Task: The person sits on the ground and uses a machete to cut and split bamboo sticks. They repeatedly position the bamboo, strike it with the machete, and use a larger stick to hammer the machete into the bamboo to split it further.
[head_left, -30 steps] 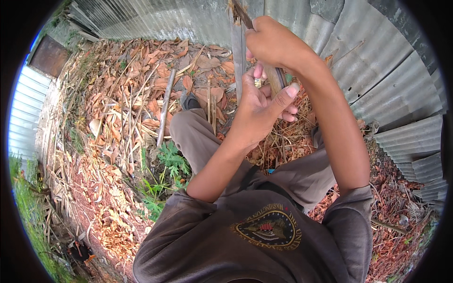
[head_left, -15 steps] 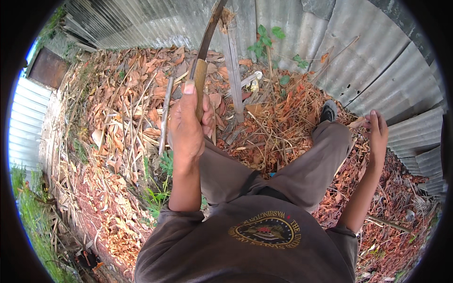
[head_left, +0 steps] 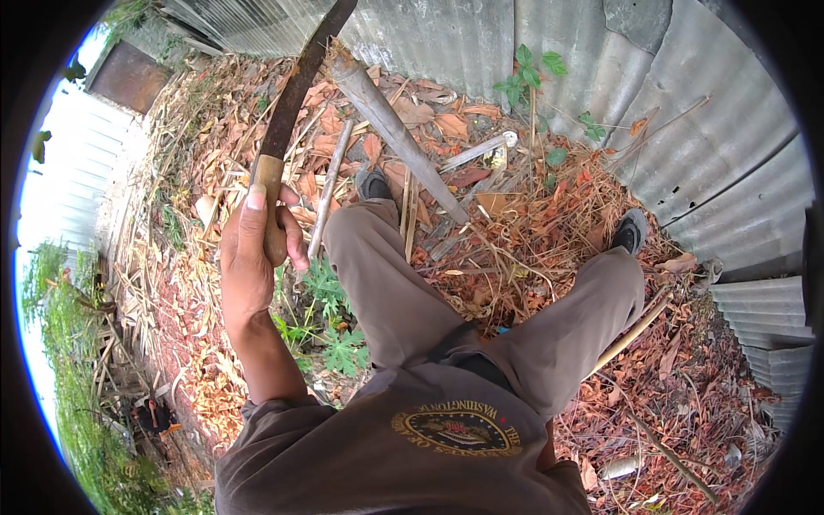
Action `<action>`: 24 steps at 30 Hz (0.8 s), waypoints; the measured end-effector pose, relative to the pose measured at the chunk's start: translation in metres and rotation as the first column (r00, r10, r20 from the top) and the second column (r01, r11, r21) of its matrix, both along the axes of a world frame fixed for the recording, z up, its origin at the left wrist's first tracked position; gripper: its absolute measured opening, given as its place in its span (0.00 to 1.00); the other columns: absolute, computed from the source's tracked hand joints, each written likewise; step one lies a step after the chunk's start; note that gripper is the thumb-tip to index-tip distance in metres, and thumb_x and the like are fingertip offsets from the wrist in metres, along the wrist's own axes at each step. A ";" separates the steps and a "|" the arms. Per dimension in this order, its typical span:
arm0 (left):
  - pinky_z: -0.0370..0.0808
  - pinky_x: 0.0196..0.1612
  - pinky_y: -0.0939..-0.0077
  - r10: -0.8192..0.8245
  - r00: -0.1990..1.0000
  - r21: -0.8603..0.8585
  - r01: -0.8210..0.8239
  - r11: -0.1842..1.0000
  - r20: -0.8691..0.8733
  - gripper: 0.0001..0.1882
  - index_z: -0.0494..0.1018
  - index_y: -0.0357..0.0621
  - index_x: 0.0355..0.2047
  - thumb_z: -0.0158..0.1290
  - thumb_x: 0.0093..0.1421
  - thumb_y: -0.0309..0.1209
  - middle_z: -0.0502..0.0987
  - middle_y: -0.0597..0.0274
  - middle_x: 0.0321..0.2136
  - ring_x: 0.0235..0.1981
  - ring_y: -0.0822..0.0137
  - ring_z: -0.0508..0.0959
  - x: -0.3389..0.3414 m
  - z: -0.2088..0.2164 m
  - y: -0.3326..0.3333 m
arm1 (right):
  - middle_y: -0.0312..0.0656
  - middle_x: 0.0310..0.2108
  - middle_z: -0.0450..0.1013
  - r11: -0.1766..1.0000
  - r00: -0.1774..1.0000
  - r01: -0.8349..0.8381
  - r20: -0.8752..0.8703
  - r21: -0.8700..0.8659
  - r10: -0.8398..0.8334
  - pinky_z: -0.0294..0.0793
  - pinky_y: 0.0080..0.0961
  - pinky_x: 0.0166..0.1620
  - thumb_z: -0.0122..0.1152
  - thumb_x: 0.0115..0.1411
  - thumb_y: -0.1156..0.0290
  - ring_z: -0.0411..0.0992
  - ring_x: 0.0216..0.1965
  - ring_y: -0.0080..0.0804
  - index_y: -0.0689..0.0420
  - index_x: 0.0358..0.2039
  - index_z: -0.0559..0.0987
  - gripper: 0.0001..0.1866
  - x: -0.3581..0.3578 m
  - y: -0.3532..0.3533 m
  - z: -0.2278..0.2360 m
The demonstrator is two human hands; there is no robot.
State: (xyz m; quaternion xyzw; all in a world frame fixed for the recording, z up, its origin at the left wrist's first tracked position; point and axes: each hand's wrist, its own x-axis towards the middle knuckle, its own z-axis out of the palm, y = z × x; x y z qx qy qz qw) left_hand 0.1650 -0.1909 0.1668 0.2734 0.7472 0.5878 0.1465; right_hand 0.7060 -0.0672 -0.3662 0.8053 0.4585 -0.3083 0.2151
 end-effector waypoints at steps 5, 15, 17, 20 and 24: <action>0.62 0.15 0.83 0.032 0.999 -0.008 -0.031 0.999 0.009 0.26 0.70 0.35 0.38 0.35 0.70 0.48 0.70 0.62 0.15 0.12 0.73 0.68 0.006 0.002 0.002 | 0.65 0.55 0.66 0.997 0.999 0.047 0.009 0.057 -0.048 0.63 0.48 0.59 0.59 0.53 0.43 0.66 0.57 0.56 0.70 0.58 0.64 0.45 -0.005 0.001 0.003; 0.69 0.20 0.66 0.015 0.982 0.136 0.011 0.991 -0.188 0.23 0.58 0.28 0.56 0.46 0.67 0.34 0.73 0.53 0.17 0.17 0.59 0.76 0.053 -0.021 0.043 | 0.60 0.44 0.71 0.575 0.839 0.447 -0.544 0.685 -0.004 0.70 0.49 0.50 0.55 0.59 0.54 0.72 0.45 0.54 0.69 0.55 0.68 0.33 -0.011 0.019 0.061; 0.69 0.20 0.60 0.047 0.935 0.127 -0.002 0.992 -0.352 0.25 0.57 0.24 0.55 0.47 0.66 0.33 0.73 0.47 0.16 0.16 0.51 0.76 0.060 -0.035 0.051 | 0.52 0.32 0.71 0.502 0.866 0.427 -0.500 0.753 0.014 0.70 0.43 0.33 0.56 0.59 0.57 0.71 0.31 0.40 0.71 0.49 0.70 0.28 -0.035 0.043 0.118; 0.69 0.18 0.55 0.068 0.907 0.118 -0.020 0.993 -0.416 0.28 0.56 0.19 0.55 0.49 0.65 0.33 0.72 0.44 0.13 0.14 0.45 0.74 0.070 -0.043 0.057 | 0.50 0.33 0.71 0.473 0.837 0.438 -0.539 0.765 0.096 0.73 0.30 0.29 0.52 0.63 0.60 0.72 0.29 0.35 0.68 0.55 0.66 0.27 -0.076 0.073 0.217; 0.69 0.17 0.54 0.105 0.885 0.196 -0.016 0.980 -0.453 0.30 0.55 0.18 0.55 0.49 0.64 0.35 0.71 0.45 0.12 0.13 0.45 0.74 0.072 -0.051 0.060 | 0.41 0.23 0.68 0.417 0.745 0.460 -0.596 0.784 0.299 0.66 0.20 0.19 0.56 0.63 0.62 0.67 0.20 0.23 0.65 0.52 0.67 0.24 -0.094 0.106 0.281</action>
